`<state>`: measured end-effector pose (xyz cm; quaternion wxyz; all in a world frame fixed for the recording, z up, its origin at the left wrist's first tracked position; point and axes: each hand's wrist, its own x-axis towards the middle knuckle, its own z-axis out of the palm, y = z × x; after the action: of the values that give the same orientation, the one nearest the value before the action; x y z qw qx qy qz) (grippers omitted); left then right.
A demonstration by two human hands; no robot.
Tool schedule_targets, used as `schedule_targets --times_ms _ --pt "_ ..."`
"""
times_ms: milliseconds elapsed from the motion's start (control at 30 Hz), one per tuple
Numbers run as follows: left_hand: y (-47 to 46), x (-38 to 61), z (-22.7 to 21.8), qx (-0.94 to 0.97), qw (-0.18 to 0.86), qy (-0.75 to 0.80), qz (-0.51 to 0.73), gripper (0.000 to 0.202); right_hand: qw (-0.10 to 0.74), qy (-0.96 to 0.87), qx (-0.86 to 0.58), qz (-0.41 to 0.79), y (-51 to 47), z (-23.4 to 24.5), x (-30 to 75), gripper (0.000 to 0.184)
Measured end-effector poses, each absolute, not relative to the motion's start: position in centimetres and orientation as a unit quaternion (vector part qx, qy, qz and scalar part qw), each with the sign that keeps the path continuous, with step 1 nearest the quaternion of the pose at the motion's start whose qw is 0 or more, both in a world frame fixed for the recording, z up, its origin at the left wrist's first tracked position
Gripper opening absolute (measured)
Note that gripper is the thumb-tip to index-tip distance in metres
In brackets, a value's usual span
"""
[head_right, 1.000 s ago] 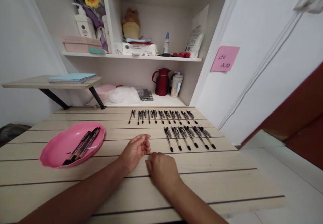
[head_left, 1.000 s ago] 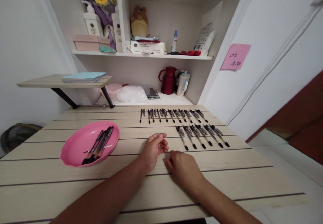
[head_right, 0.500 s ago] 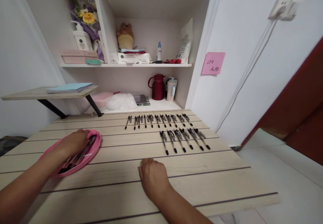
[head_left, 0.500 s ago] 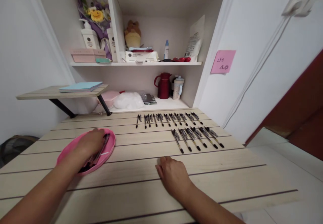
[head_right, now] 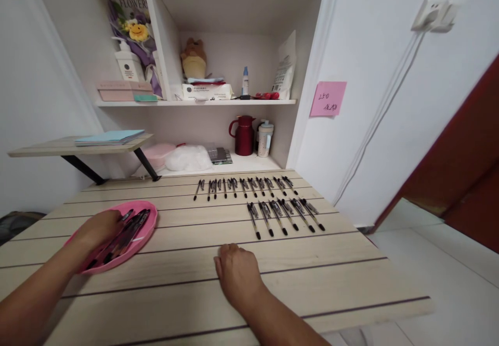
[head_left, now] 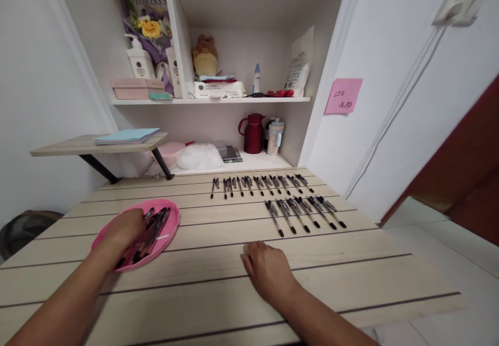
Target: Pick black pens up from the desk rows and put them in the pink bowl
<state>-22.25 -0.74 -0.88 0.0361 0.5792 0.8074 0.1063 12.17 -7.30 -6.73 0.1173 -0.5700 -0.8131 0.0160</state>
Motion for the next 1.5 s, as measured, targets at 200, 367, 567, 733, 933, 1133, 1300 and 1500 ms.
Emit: schedule_targets --times_ms 200,367,567,733,933,1133,1300,1500 --pt "-1.6 -19.7 1.8 0.606 -0.051 0.784 0.122 0.029 0.126 -0.815 -0.565 0.016 -7.3 -7.0 12.3 0.024" --pt "-3.1 -12.1 1.9 0.604 0.218 0.635 0.429 0.031 0.170 -0.808 -0.560 0.076 -6.5 -7.2 12.6 0.027" --pt "-4.1 -3.0 -2.3 0.412 0.635 0.420 0.502 0.028 0.415 -0.603 -0.484 0.479 -3.1 -4.5 11.6 0.044" --pt "-4.5 -0.5 -6.0 0.339 0.669 0.407 0.522 0.027 0.508 -0.488 -0.411 0.579 -2.2 -4.6 9.1 0.037" --pt "-4.9 -1.0 -7.1 0.386 0.675 0.409 0.478 0.023 0.553 -0.395 -0.412 0.607 -2.5 -7.3 7.6 0.034" --pt "-5.2 -0.6 -6.7 0.379 0.684 0.428 0.454 0.022 0.551 -0.380 -0.422 0.611 -2.4 -6.3 8.4 0.032" --pt "-5.0 -0.6 -7.0 0.392 0.692 0.413 0.444 0.025 0.537 -0.395 -0.417 0.618 -2.1 -5.8 8.9 0.033" --pt "-4.8 -1.1 -7.2 0.377 0.729 0.397 0.411 0.031 0.619 -0.377 -0.451 0.520 0.3 -5.7 10.8 0.032"
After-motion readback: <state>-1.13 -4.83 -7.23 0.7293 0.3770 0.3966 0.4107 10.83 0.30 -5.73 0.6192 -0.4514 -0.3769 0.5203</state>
